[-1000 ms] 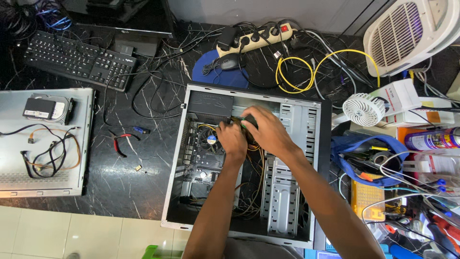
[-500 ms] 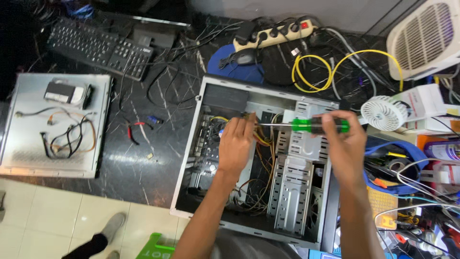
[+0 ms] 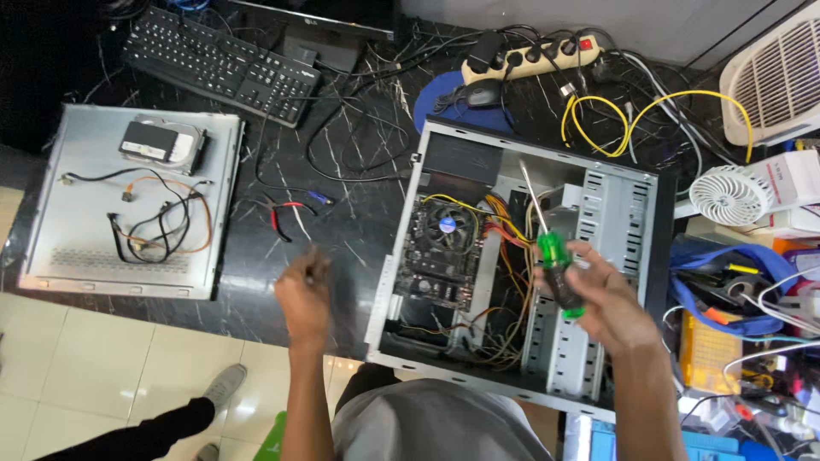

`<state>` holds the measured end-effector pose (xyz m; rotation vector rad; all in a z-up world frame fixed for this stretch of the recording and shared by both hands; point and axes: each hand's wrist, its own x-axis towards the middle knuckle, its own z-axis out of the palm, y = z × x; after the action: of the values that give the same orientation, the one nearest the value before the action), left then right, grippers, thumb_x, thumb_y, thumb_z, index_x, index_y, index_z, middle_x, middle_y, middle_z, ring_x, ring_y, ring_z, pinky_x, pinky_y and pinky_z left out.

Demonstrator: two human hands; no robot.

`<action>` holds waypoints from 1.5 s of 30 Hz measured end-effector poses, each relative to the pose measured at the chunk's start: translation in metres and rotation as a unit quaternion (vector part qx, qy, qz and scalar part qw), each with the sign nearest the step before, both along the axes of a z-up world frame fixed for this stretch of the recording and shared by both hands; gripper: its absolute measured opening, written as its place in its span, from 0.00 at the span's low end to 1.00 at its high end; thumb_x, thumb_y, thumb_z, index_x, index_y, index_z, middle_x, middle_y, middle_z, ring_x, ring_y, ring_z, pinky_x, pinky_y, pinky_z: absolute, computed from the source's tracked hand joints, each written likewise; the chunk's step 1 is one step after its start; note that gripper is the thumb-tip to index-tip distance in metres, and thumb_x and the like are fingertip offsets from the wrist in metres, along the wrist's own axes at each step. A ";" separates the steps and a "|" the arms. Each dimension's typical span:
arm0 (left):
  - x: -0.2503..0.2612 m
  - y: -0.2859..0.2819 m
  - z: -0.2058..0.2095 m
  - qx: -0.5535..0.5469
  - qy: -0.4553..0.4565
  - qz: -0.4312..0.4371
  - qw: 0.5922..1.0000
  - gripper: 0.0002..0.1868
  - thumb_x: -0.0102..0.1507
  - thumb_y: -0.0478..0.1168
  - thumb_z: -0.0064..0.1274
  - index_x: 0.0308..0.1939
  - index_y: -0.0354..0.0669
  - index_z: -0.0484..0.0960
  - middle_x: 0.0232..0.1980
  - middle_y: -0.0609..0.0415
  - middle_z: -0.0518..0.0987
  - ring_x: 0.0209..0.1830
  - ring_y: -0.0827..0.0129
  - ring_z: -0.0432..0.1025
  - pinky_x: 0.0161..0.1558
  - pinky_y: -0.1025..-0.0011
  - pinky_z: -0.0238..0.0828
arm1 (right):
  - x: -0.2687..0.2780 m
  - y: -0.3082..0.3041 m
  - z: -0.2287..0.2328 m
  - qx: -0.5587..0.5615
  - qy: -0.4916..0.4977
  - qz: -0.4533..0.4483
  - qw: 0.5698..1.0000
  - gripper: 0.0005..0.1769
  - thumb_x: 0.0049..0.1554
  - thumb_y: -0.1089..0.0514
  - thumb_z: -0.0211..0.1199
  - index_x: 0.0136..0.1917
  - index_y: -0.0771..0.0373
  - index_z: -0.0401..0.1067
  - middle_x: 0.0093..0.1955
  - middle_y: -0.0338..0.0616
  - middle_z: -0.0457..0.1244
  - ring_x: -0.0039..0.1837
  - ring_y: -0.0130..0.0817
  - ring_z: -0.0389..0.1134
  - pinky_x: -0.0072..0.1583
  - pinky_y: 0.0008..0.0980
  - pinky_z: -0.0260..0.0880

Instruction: The person uses a screwdriver to remove screws from the motherboard inside a computer case. They then lift the motherboard out of the case and place it on a blue mat. The person proceeds to disconnect various cables from the motherboard and the power supply unit.

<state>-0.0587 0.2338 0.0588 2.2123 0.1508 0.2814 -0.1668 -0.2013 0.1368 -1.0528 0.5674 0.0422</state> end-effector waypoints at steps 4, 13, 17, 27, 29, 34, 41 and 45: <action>0.001 0.050 -0.130 0.152 0.050 -0.096 0.982 0.08 0.72 0.44 0.67 0.50 0.45 0.92 0.42 0.45 0.90 0.47 0.43 0.85 0.54 0.47 0.82 | 0.002 0.074 0.024 0.005 0.085 0.009 0.996 0.45 0.53 0.75 0.62 0.83 0.68 0.59 0.77 0.83 0.63 0.72 0.77 0.69 0.77 0.77 0.67; 0.017 0.077 -0.176 0.235 -0.060 -0.225 0.944 0.15 0.74 0.52 0.63 0.60 0.54 0.90 0.44 0.59 0.88 0.52 0.61 0.80 0.54 0.59 0.75 | -0.025 0.132 -0.015 -0.069 0.007 0.013 0.998 0.46 0.62 0.75 0.64 0.91 0.68 0.56 0.78 0.70 0.65 0.75 0.64 0.71 0.71 0.68 0.75; 0.026 0.063 -0.098 0.165 -0.065 -0.203 0.963 0.17 0.69 0.55 0.71 0.55 0.53 0.91 0.43 0.55 0.89 0.48 0.57 0.80 0.53 0.57 0.75 | -0.029 0.158 0.017 -0.112 0.024 -0.016 0.993 0.49 0.58 0.74 0.70 0.90 0.70 0.58 0.76 0.71 0.69 0.68 0.59 0.75 0.69 0.60 0.78; -0.007 -0.012 0.167 -0.181 0.288 -0.419 0.842 0.30 0.78 0.53 0.54 0.76 0.34 0.83 0.39 0.39 0.94 0.37 0.48 0.93 0.53 0.56 0.85 | 0.018 0.249 0.070 -0.197 -0.031 0.160 0.967 0.55 0.53 0.57 0.87 0.84 0.69 0.59 0.77 0.76 0.70 0.77 0.83 0.71 0.72 0.74 0.76; -0.006 -0.022 0.146 -0.166 0.279 -0.392 0.861 0.21 0.78 0.53 0.51 0.66 0.42 0.84 0.43 0.47 0.94 0.41 0.60 0.89 0.53 0.62 0.82 | 0.024 0.257 0.070 -0.241 -0.026 0.174 0.954 0.48 0.55 0.58 0.84 0.79 0.61 0.60 0.74 0.65 0.73 0.77 0.63 0.75 0.74 0.58 0.80; 0.009 -0.030 0.136 -0.131 0.264 -0.315 0.902 0.18 0.81 0.55 0.39 0.57 0.51 0.81 0.48 0.57 0.88 0.48 0.67 0.80 0.57 0.64 0.76 | 0.024 0.243 0.070 -0.282 -0.093 0.191 0.936 0.39 0.61 0.54 0.79 0.77 0.58 0.60 0.74 0.54 0.71 0.74 0.45 0.77 0.78 0.41 0.76; 0.084 -0.040 0.011 0.147 0.187 -0.219 0.946 0.31 0.84 0.62 0.38 0.65 0.36 0.78 0.44 0.21 0.88 0.50 0.23 0.85 0.56 0.32 0.79 | 0.018 0.169 0.069 -0.309 -0.050 0.242 0.918 0.28 0.74 0.52 0.64 0.79 0.72 0.66 0.74 0.79 0.67 0.81 0.83 0.64 0.76 0.80 0.73; 0.120 -0.033 -0.100 0.300 0.170 -0.189 0.919 0.36 0.83 0.66 0.39 0.75 0.34 0.71 0.47 0.26 0.89 0.50 0.28 0.87 0.54 0.37 0.86 | 0.006 0.121 0.054 -0.321 -0.002 0.232 0.918 0.27 0.74 0.51 0.63 0.78 0.69 0.69 0.74 0.75 0.69 0.81 0.80 0.65 0.78 0.80 0.71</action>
<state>0.0617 0.2009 -0.0414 2.8214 -0.2073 -0.3211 -0.1603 -0.0799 0.1906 -1.8173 0.3132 0.2860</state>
